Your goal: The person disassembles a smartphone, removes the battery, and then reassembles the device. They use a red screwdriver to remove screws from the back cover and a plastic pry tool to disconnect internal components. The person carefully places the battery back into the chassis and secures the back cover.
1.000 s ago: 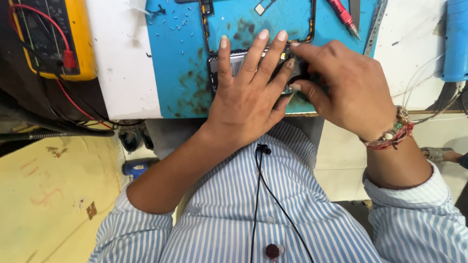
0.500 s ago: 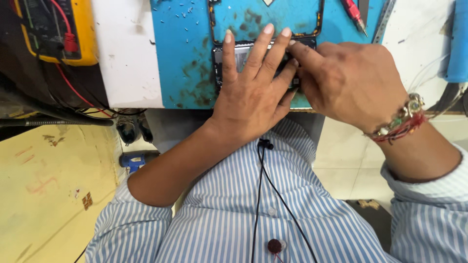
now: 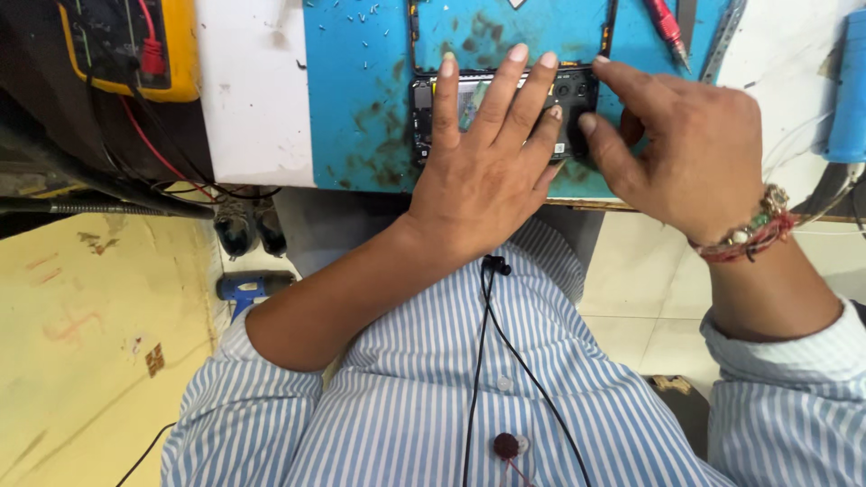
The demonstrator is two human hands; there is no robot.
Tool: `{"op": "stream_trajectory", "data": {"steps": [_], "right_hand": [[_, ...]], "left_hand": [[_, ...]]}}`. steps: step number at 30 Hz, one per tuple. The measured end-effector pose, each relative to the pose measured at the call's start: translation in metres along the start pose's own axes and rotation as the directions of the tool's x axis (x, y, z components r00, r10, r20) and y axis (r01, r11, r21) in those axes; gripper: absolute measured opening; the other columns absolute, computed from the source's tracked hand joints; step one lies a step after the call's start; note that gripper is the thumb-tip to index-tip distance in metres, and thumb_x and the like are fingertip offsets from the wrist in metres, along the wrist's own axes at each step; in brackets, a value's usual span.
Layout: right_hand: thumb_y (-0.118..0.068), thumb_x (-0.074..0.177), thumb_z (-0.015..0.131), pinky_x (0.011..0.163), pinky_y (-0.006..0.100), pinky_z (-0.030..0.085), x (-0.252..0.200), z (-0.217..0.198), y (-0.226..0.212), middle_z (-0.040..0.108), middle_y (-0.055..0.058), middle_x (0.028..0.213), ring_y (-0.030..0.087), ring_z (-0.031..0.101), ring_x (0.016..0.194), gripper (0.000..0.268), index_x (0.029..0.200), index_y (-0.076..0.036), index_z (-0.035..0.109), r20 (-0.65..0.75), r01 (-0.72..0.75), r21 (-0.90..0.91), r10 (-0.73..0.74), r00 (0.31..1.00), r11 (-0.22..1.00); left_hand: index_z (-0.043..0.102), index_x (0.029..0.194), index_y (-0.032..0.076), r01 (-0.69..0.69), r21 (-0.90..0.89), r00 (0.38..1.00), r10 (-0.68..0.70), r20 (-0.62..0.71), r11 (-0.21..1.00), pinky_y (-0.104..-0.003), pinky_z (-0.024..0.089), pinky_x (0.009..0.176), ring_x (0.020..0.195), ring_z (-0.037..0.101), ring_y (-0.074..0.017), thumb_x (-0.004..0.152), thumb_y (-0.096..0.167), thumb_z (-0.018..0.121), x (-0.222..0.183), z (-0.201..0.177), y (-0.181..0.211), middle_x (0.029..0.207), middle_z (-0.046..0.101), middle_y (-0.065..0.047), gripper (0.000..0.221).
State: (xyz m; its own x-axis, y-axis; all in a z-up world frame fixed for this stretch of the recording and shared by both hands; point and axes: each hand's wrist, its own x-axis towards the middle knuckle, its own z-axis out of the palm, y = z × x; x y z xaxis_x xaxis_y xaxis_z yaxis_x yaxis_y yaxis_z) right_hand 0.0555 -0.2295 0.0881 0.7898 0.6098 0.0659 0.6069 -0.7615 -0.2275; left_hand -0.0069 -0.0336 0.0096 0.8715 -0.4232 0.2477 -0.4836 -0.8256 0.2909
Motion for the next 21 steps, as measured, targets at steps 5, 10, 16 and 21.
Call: {"op": "stream_trajectory", "data": {"steps": [5, 10, 16, 21], "right_hand": [[-0.028, 0.089, 0.082, 0.051, 0.036, 0.047, -0.009, 0.006, -0.001, 0.066, 0.004, 0.068, 0.024, 0.061, 0.055, 0.049, 0.131, -0.006, 0.069, 0.009, -0.045, 0.014, 0.045, 0.999, 0.999], [-0.039, 0.085, 0.085, 0.05, 0.036, 0.047, -0.006, 0.001, 0.003, 0.064, 0.003, 0.064, 0.023, 0.062, 0.054, 0.058, 0.135, -0.013, 0.07, 0.155, -0.08, -0.06, 0.089, 0.984, 0.995], [-0.039, 0.082, 0.086, 0.049, 0.036, 0.046, 0.0, -0.006, 0.0, 0.065, 0.003, 0.064, 0.023, 0.062, 0.053, 0.055, 0.128, -0.01, 0.072, 0.158, -0.09, -0.035, 0.094, 0.983, 0.995], [-0.019, 0.091, 0.077, 0.061, 0.035, 0.049, -0.003, 0.0, 0.017, 0.067, 0.008, 0.086, 0.023, 0.063, 0.065, 0.031, 0.119, -0.008, 0.069, -0.034, -0.141, 0.264, 0.156, 0.987, 0.954]], "left_hand": [[0.068, 0.136, 0.008, -0.011, 0.003, 1.0, 0.011, 0.008, 1.0, -0.074, 0.009, 0.125, 0.157, 0.03, -0.0329, 0.107, 0.043, 0.069, 0.003, -0.002, -0.001, 0.166, 0.039, -0.016, 0.046], [0.067, 0.139, 0.006, -0.024, -0.006, 1.0, 0.024, 0.013, 1.0, -0.074, 0.008, 0.125, 0.156, 0.03, -0.0341, 0.108, 0.042, 0.068, -0.004, -0.001, -0.003, 0.164, 0.04, -0.018, 0.047], [0.067, 0.139, 0.008, -0.022, -0.046, 0.999, 0.023, 0.028, 0.999, -0.074, 0.006, 0.123, 0.156, 0.032, -0.0344, 0.105, 0.046, 0.069, 0.006, -0.01, -0.004, 0.165, 0.039, -0.018, 0.05], [0.06, 0.148, 0.01, 0.013, -0.251, 0.999, -0.021, -0.026, 0.968, -0.073, 0.004, 0.121, 0.15, 0.035, -0.0369, 0.104, 0.049, 0.07, 0.004, -0.024, -0.032, 0.159, 0.039, -0.018, 0.059]]}}
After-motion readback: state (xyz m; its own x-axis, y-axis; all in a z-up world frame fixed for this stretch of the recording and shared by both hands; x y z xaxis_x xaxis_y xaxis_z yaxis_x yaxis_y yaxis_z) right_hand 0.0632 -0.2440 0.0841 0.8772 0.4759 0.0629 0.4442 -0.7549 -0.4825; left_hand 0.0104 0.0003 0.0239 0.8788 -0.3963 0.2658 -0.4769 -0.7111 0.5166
